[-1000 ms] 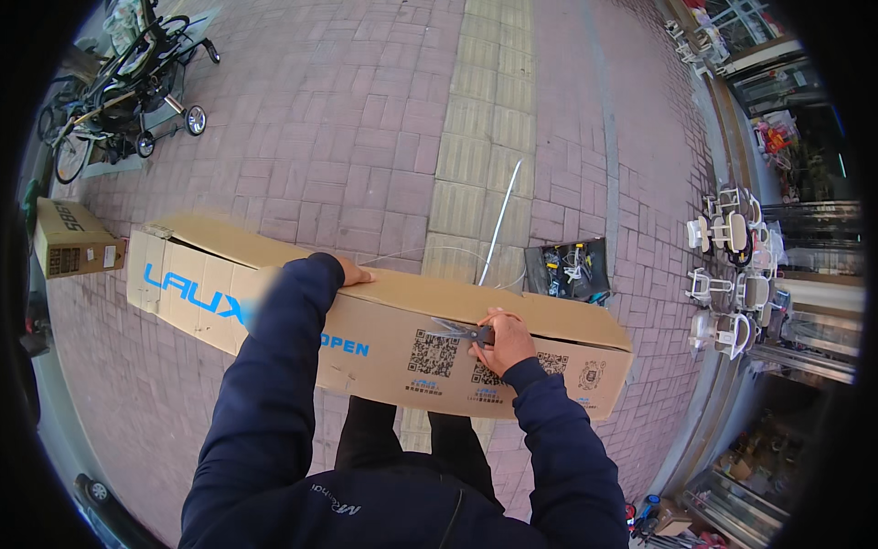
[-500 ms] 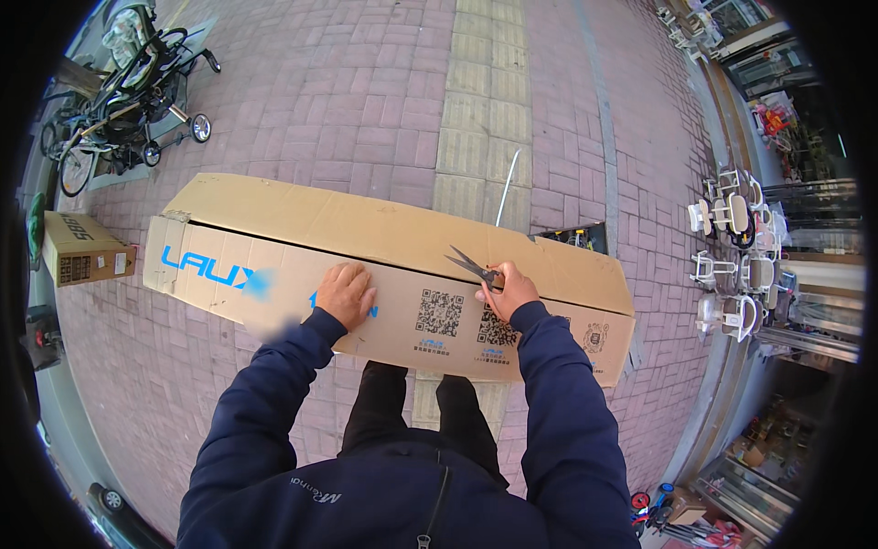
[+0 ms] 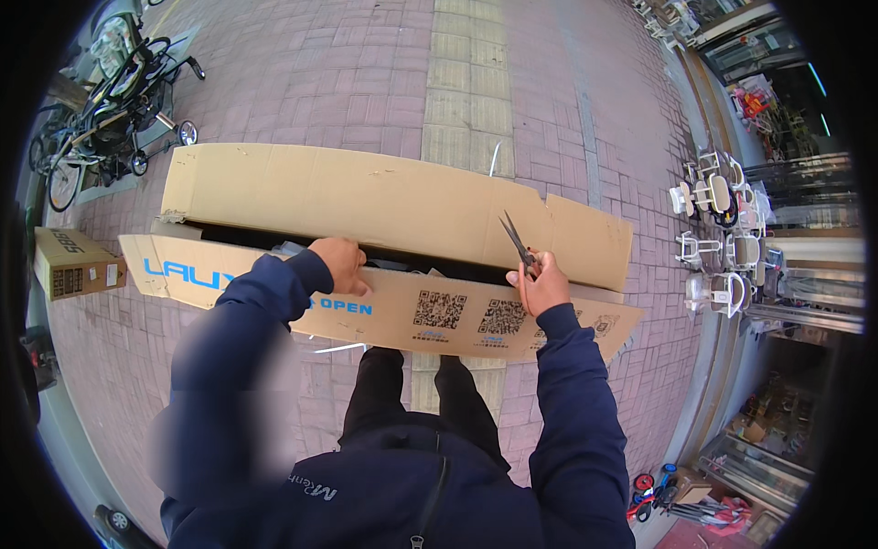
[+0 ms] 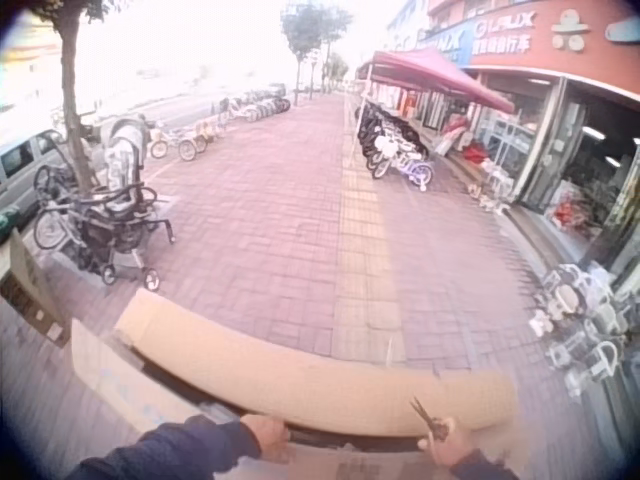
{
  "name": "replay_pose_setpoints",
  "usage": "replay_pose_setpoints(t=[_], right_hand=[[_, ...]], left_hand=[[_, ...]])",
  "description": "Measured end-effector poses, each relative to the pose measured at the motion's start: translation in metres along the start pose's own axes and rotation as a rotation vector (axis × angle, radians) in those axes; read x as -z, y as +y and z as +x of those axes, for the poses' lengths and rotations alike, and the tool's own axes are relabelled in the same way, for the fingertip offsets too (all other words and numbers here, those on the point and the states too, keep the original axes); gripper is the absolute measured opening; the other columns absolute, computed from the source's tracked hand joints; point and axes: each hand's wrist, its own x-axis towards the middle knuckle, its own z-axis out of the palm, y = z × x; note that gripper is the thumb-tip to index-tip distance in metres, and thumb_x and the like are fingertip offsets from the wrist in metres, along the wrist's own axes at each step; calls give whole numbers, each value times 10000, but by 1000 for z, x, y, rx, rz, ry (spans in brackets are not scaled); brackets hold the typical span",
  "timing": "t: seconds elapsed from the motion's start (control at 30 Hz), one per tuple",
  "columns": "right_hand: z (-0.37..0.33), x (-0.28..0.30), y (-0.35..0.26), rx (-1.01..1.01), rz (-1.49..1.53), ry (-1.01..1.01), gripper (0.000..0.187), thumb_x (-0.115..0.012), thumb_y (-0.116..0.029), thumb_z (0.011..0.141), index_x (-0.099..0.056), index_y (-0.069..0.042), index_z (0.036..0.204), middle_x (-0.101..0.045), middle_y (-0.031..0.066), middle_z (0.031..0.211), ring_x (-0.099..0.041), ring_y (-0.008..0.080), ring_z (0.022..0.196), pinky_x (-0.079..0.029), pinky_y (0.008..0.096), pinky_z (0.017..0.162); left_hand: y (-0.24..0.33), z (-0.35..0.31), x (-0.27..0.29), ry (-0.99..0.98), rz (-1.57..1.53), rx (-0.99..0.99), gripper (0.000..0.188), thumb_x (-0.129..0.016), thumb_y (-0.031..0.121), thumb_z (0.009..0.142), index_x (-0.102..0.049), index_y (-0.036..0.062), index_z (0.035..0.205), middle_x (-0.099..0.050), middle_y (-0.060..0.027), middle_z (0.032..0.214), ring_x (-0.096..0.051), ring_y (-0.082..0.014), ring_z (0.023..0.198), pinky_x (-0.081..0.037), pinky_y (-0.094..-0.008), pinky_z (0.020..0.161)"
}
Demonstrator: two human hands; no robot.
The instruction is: The person walks to a large cardboard box on the sidewalk, retrieves shears from a toolbox, and cuts the straps and tape to open the box. They remove a partially wrapped bicycle from the box and place it on the ground, then retrieve a blue air hose from inside the shop.
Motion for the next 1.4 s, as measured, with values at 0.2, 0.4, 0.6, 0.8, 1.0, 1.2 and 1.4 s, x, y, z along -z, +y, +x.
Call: replay_pose_setpoints(t=[0.2, 0.4, 0.6, 0.8, 1.0, 1.2, 1.4], right_hand=[[-84, 94, 8, -50, -84, 6, 464, -782, -159, 784, -532, 40, 1121, -674, 155, 921, -668, 184, 855, -543, 295, 766], [-133, 90, 34, -36, -251, -144, 595, -831, -272, 728, -533, 53, 1128, -676, 188, 932, -696, 269, 878, -565, 339, 744], [-178, 45, 81, 86, -266, -285, 524, -797, -310, 752, -555, 16, 1084, -670, 212, 984, -668, 349, 919, -533, 382, 786], [-226, 3, 147, 86, -178, -170, 443, -788, -239, 732, -578, -31, 1062, -651, 210, 1073, -641, 367, 952, -520, 384, 831], [-243, -31, 180, 288, -130, 47, 490, -801, -195, 697, -555, -12, 1080, -574, 226, 1274, -605, 366, 1088, -501, 378, 922], [-238, -37, 201, -4, -21, -73, 501, -800, -256, 754, -537, 1, 1096, -649, 192, 1117, -669, 282, 965, -549, 348, 770], [-240, -27, 197, -190, -29, 82, 414, -786, -204, 782, -531, 5, 1032, -667, 80, 781, -654, 174, 693, -517, 306, 673]], left_hand=[[57, -112, -44, 242, 108, -93, 143, -623, 147, 737, -668, 60, 842, -691, -100, 862, -663, -287, 892, -523, -404, 776], [103, -177, -137, 853, 173, 14, 304, -592, 71, 760, -651, 36, 1056, -684, -128, 1077, -659, -287, 1003, -509, -409, 899], [115, -190, -239, 821, 275, 174, 377, -554, 35, 784, -616, 38, 1156, -644, -142, 1173, -608, -306, 1110, -445, -450, 992], [142, -145, -301, 435, -1, 592, 900, -659, 297, 764, -215, -93, 1444, -214, -318, 1496, -205, -492, 1389, -199, -526, 1142], [122, -35, -240, 125, -596, 1180, 1136, -328, 897, 725, -418, 1, 1418, -295, -220, 1522, -162, -397, 1447, -122, -475, 1168], [90, -3, -227, 441, -994, 1284, 864, -495, 708, 809, -581, -21, 1264, -504, -224, 1374, -460, -312, 1307, -316, -342, 1080], [74, 10, -265, 901, -1959, 960, 307, -672, 178, 761, -605, 18, 1014, -566, -116, 857, -584, -344, 924, -563, -534, 773]])
